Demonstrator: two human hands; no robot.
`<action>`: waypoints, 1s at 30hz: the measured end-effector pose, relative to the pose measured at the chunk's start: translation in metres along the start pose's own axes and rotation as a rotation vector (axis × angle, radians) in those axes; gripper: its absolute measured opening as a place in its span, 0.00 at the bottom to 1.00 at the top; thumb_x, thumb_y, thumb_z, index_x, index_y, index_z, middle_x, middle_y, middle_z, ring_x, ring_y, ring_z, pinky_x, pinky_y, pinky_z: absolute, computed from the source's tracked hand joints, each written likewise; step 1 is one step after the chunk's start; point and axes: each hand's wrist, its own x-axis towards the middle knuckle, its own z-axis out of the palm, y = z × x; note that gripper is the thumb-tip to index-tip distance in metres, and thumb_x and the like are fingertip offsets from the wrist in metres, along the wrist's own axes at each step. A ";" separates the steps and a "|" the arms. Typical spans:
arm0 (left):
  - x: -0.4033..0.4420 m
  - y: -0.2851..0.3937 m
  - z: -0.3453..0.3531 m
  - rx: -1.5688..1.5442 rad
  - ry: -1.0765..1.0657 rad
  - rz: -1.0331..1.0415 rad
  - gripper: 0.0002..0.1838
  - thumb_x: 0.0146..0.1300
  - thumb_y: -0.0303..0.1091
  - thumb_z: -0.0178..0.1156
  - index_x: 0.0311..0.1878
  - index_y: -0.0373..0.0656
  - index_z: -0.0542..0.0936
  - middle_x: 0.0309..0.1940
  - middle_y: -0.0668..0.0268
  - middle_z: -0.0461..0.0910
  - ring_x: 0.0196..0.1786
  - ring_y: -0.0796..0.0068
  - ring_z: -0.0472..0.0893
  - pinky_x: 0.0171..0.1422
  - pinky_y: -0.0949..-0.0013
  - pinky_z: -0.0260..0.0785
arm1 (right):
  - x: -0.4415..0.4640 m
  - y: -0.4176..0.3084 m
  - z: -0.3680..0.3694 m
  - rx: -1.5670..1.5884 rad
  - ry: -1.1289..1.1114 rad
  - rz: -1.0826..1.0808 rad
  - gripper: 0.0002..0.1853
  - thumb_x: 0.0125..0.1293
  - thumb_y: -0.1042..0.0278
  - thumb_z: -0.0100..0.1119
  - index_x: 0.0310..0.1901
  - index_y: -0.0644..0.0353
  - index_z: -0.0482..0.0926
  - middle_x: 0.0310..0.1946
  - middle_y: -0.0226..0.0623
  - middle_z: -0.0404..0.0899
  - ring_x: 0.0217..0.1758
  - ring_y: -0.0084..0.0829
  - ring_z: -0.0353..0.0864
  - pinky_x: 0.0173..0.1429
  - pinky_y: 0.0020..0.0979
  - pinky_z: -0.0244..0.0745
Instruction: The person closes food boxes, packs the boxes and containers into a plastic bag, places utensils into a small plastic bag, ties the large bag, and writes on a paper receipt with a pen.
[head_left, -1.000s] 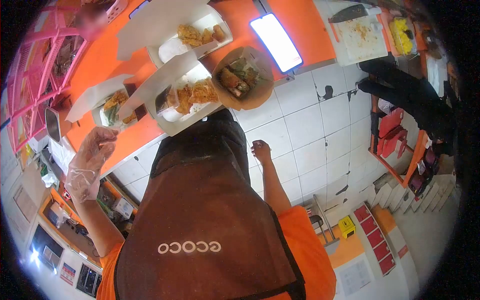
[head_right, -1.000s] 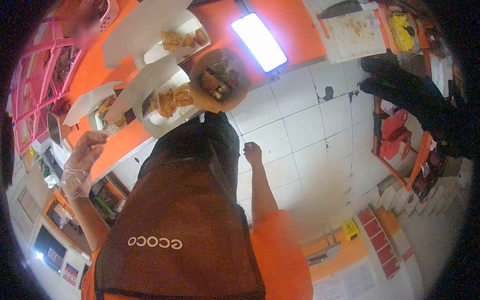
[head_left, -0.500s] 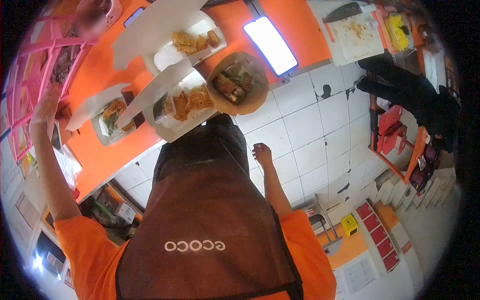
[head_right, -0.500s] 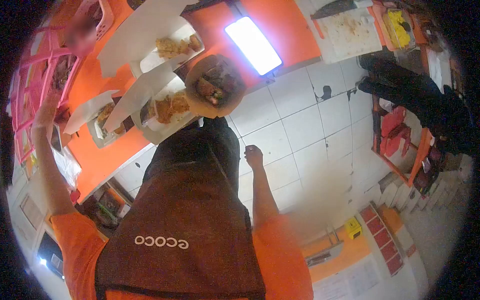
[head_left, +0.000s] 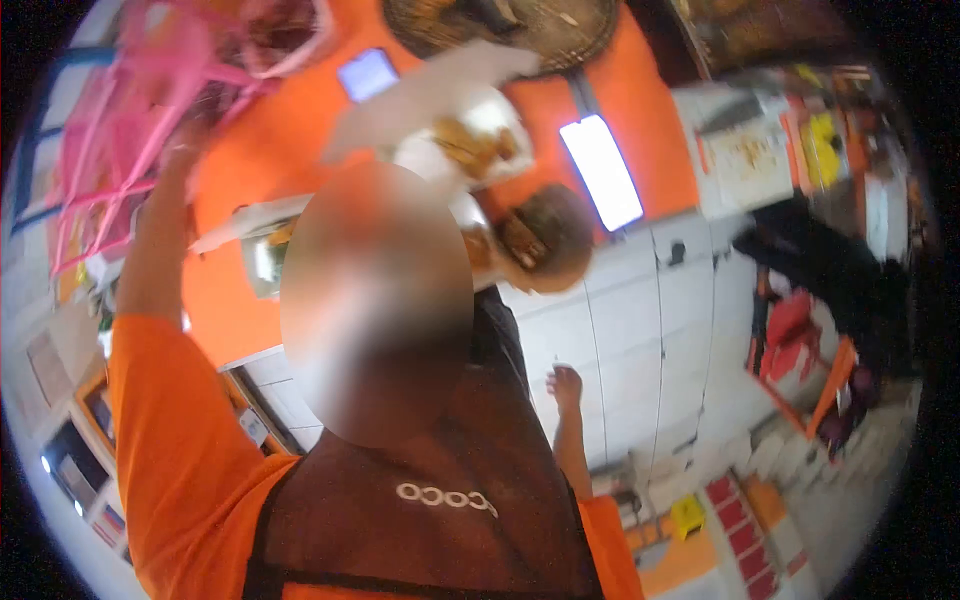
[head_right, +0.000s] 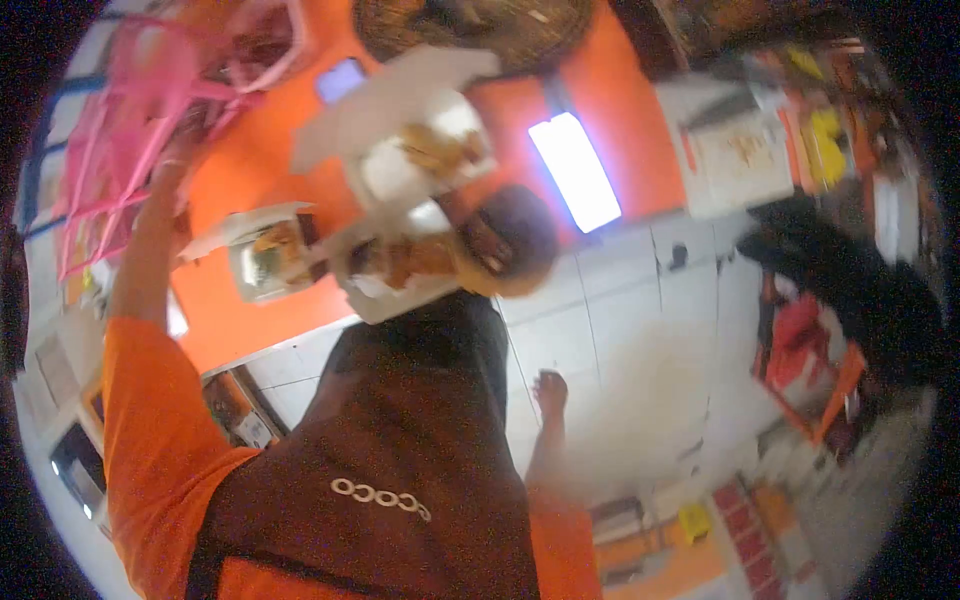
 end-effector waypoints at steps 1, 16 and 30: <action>-0.003 -0.005 0.001 -0.002 0.000 0.002 0.20 0.71 0.46 0.56 0.63 0.56 0.80 0.53 0.62 0.85 0.61 0.60 0.81 0.71 0.59 0.68 | 0.032 0.033 -0.034 0.265 -0.161 0.037 0.13 0.77 0.57 0.58 0.50 0.58 0.80 0.33 0.37 0.83 0.27 0.25 0.81 0.23 0.25 0.72; -0.061 0.068 -0.032 -0.542 0.275 0.358 0.32 0.67 0.52 0.65 0.70 0.46 0.75 0.69 0.57 0.76 0.69 0.55 0.75 0.75 0.56 0.66 | -0.155 -0.477 0.037 -0.311 0.301 -1.115 0.11 0.80 0.66 0.53 0.53 0.63 0.79 0.43 0.32 0.81 0.44 0.22 0.77 0.49 0.26 0.74; -0.158 0.060 -0.040 -0.498 0.546 0.285 0.14 0.72 0.40 0.56 0.41 0.37 0.79 0.41 0.50 0.81 0.50 0.43 0.80 0.55 0.49 0.73 | -0.487 -0.655 0.580 -0.646 -0.335 -2.416 0.07 0.64 0.72 0.64 0.42 0.61 0.85 0.40 0.42 0.85 0.46 0.44 0.84 0.53 0.41 0.76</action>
